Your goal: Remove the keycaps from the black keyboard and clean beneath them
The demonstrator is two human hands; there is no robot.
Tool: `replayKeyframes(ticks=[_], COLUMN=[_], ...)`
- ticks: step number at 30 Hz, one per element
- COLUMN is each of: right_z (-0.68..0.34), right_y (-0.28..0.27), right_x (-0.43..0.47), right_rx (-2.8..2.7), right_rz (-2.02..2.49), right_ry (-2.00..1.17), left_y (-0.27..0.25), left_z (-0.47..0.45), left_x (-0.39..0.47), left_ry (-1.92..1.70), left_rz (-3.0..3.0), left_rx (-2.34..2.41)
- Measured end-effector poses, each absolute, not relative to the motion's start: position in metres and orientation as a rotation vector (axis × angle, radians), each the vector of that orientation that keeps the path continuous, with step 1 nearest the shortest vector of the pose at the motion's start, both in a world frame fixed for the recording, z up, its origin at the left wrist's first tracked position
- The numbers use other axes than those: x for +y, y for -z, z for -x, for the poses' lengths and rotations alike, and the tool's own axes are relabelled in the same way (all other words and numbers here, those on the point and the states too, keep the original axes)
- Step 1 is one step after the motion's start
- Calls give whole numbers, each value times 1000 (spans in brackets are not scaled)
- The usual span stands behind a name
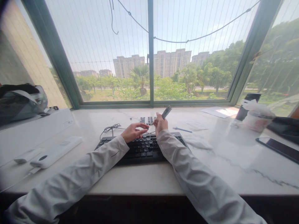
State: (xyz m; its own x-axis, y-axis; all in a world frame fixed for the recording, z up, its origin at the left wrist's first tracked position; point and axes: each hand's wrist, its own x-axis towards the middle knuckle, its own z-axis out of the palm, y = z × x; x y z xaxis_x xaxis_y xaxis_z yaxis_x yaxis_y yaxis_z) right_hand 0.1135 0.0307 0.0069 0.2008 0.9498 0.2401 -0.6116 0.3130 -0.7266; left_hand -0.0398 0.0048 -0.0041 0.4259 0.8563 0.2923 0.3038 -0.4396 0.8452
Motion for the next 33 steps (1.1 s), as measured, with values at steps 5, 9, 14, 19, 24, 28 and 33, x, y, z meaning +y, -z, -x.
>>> replayKeyframes(ticks=[5, 9, 14, 19, 24, 28, 33], right_z=[-120, -128, -134, -138, -155, -164, -165], right_y=[-8, -10, -13, -18, -23, -23, -19], right_x=[36, 28, 13, 12, 18, 25, 31], right_rx=[-857, -1247, -1962, -2235, -2205, -2205, -2245], right_rz=[674, 1003, 1288, 1441, 1623, 1679, 1670], right_ry=[-1031, -592, 312, 507, 495, 461, 404], left_y=[8, 8, 5, -2, -11, -20, -28], left_z=[43, 47, 59, 75, 92, 105, 117], left_x=[10, 13, 16, 20, 25, 38, 80], left_ry=[-1029, -1042, -1049, -987, -861, -636, -487], left_rz=[-1973, -2035, -2227, -2397, -2270, -2143, -2060], left_rx=[1147, 1214, 1382, 1622, 1725, 1734, 1720])
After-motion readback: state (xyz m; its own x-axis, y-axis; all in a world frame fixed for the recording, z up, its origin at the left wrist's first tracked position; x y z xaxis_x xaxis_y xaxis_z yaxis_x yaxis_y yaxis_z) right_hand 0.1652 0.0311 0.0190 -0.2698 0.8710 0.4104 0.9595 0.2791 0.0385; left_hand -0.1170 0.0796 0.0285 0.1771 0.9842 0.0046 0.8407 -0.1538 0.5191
